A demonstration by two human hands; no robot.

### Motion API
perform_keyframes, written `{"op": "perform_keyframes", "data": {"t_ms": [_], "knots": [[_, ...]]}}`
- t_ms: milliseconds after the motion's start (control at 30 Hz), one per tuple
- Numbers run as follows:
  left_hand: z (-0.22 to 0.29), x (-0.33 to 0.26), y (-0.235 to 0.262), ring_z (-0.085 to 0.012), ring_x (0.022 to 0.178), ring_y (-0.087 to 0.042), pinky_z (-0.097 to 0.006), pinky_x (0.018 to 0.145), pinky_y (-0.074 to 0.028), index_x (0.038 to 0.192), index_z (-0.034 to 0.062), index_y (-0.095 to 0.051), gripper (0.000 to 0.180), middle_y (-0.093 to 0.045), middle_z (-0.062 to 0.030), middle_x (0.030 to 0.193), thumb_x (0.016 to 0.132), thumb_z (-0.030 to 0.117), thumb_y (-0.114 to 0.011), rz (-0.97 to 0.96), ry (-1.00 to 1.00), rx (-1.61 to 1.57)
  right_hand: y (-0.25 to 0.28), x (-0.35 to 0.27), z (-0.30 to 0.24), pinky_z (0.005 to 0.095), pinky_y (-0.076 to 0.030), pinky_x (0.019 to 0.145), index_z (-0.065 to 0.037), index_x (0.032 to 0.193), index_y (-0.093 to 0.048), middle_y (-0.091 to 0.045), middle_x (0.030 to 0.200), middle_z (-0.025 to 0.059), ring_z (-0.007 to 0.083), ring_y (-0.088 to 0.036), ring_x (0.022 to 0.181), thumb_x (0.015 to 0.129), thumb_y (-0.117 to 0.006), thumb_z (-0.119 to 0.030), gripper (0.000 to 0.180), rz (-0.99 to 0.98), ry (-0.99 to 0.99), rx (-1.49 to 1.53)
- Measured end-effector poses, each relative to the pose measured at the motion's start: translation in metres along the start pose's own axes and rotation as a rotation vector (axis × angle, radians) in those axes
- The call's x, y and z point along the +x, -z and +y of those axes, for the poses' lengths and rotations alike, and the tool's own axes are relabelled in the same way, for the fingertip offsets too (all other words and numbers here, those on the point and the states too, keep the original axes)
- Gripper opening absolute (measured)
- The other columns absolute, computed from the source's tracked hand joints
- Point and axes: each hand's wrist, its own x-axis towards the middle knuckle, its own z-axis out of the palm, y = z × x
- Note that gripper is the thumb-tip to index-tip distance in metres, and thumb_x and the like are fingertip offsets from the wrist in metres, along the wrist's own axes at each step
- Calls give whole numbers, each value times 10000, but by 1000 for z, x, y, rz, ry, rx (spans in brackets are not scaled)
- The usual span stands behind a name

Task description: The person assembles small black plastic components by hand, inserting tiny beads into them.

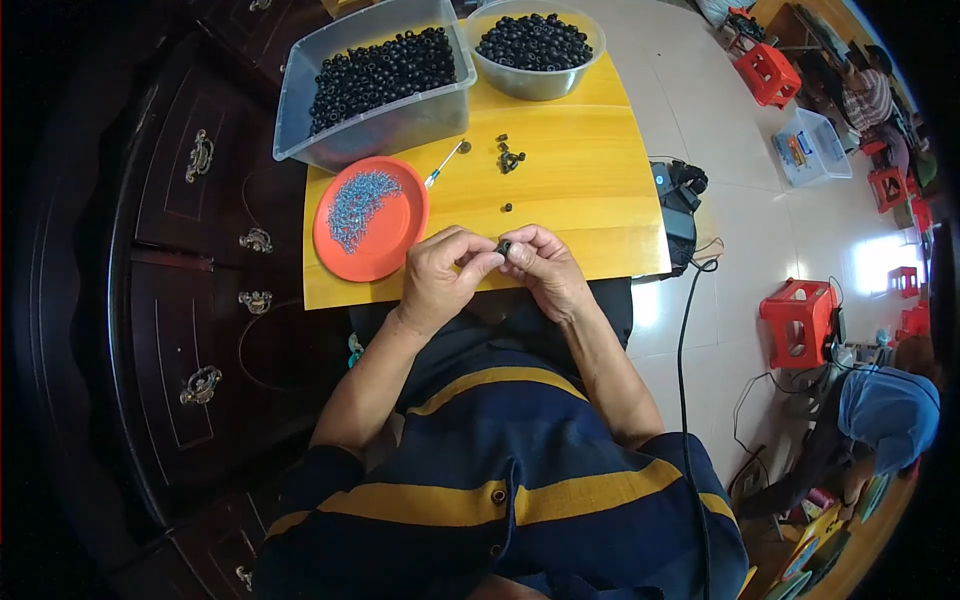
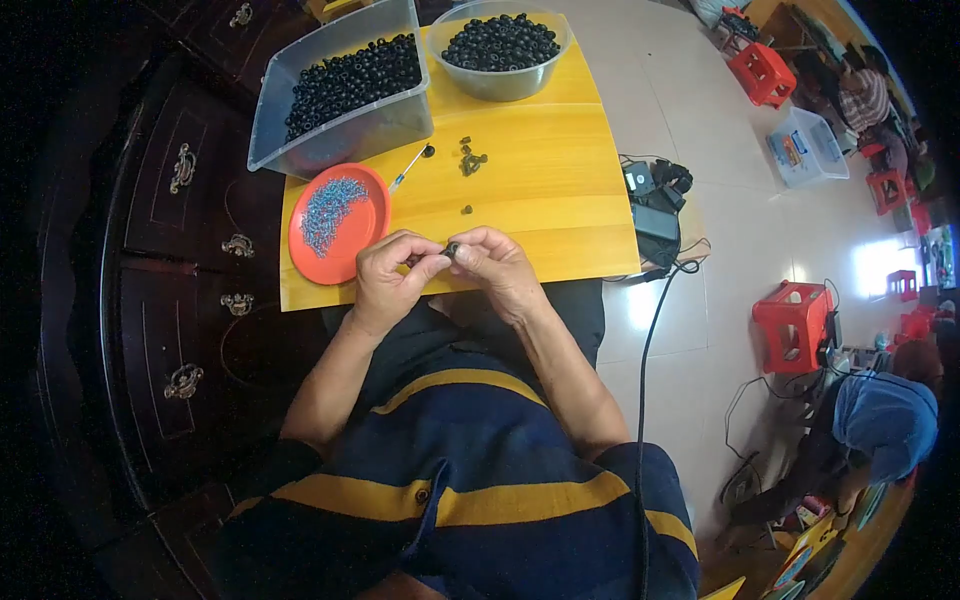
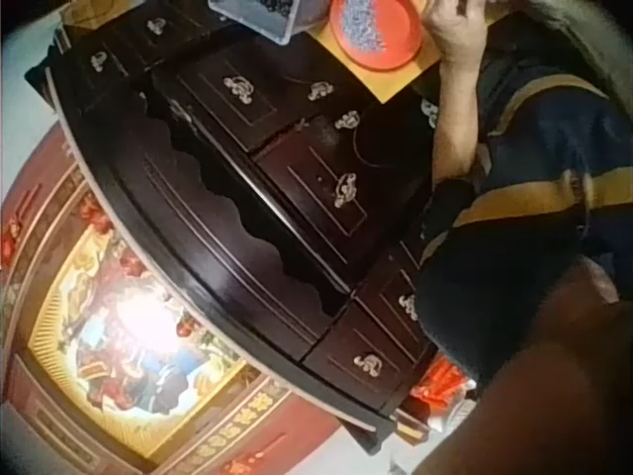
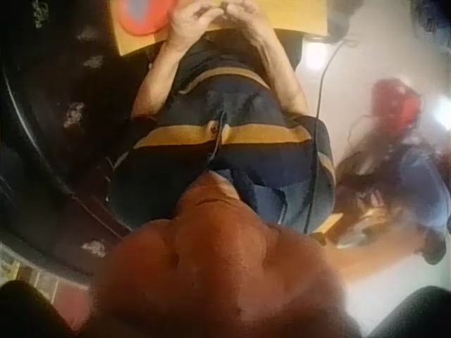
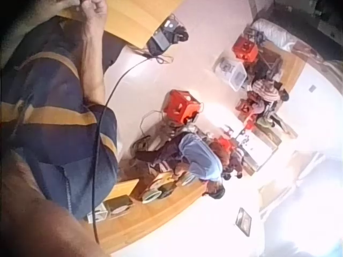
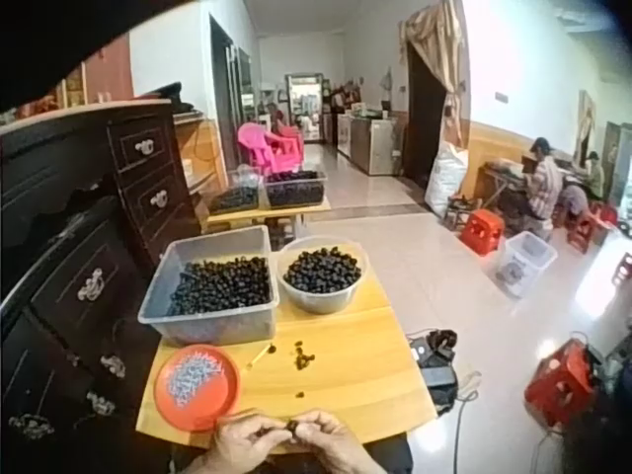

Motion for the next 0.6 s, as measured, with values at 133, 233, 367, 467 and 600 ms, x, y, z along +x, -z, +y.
{"op": "perform_keyframes", "data": {"t_ms": [133,233,367,467,600], "knots": [[-1,-2,0,-170,647,-670,-272,570,-518,832,0,-674,113,-673,-89,764,783,9,-776,-12,-4,11,4,-1,0,256,-536,785,-70,1028,-680,-707,916,33,111,-655,820,896,-740,-150,166,35,-2,-69],[1,-3,-2,-179,645,-667,-276,574,-515,824,0,-670,128,-670,-94,762,773,14,-786,-7,-2,-38,2,-2,-3,260,-535,791,-70,1016,-686,-712,922,36,111,-657,827,893,-741,-136,149,2,25,-77],[4,-6,-4,-177,654,-673,-271,599,-523,824,-3,-667,122,-670,-87,759,779,-1,-781,14,-15,-33,-3,-4,-6,249,-541,758,-65,1029,-683,-695,890,24,104,-641,778,886,-740,-122,164,-27,59,-65],[4,-9,-7,-163,673,-676,-267,616,-529,827,-5,-666,116,-672,-81,760,784,-11,-775,23,53,-107,-2,-5,-4,249,-530,755,-64,1033,-682,-694,901,26,106,-637,788,886,-740,-123,169,-40,43,-29],[4,-9,-9,-142,689,-673,-263,630,-533,835,-9,-665,112,-677,-74,763,792,-19,-768,23,110,-208,4,-4,0,275,-540,807,-73,1028,-699,-716,935,45,127,-659,825,894,-735,-131,151,-100,4,86]]}}
